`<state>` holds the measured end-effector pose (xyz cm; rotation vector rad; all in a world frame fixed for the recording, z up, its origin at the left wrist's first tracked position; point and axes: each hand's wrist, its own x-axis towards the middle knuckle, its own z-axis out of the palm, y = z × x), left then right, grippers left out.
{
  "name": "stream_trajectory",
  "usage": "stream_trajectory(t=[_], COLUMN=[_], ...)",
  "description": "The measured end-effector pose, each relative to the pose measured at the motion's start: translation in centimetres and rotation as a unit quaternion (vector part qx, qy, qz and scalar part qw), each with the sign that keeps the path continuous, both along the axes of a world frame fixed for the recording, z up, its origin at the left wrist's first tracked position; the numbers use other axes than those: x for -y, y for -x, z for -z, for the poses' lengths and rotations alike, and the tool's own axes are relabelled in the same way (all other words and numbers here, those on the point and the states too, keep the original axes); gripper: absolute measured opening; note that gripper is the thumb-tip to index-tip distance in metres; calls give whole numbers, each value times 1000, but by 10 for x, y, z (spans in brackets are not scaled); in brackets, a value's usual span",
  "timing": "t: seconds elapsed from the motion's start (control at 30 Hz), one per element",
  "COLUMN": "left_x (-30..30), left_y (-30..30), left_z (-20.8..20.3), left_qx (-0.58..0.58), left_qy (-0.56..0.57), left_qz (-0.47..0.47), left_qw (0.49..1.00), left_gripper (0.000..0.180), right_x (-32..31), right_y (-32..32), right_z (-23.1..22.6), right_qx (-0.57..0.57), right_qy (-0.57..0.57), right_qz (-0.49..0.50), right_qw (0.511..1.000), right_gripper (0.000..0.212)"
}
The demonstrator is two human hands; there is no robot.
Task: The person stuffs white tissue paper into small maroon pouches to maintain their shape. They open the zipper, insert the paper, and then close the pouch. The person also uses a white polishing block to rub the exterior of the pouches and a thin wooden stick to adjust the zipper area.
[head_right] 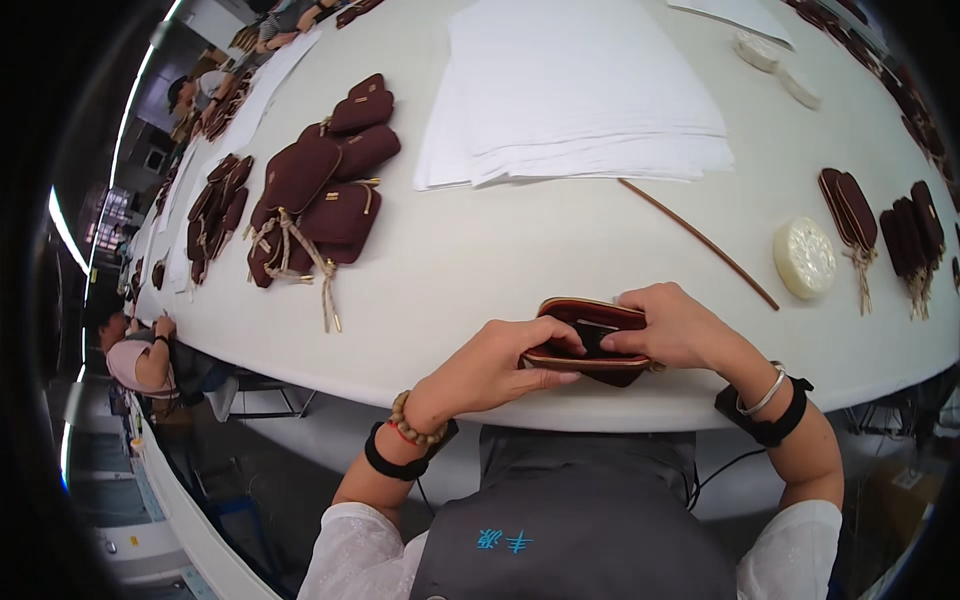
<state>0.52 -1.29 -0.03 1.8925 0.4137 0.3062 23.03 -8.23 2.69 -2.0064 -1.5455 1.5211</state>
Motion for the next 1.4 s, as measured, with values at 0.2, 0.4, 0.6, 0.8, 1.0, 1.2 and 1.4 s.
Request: stream_trajectory(t=[0.2,0.4,0.6,0.8,1.0,1.2,1.4], left_x=[-1,9,7,4,-3,-3,-4], left_y=[5,11,18,31,22,24,28], left_z=[-9,-8,-4,-12,-16,-12,-6], left_qx=[-79,-57,-104,-150,-135,-170,-122], left_qy=[89,160,213,245,239,262,309], left_qz=[12,29,16,-2,30,2,13], left_qw=[993,985,971,958,961,950,943], left_gripper=[25,29,37,38,38,35,37], right_x=[21,43,14,8,5,-126,-223], right_y=[3,29,0,-84,-129,-90,-84], right_z=[5,-27,-7,41,24,-22,11], right_qx=[114,-22,-27,404,486,303,284], right_qy=[-371,-323,-239,-365,-339,-418,-340], right_qz=[-30,-131,-74,-55,-37,-118,-65], right_qw=[921,937,968,837,805,848,894], right_gripper=[33,32,24,34,26,24,26])
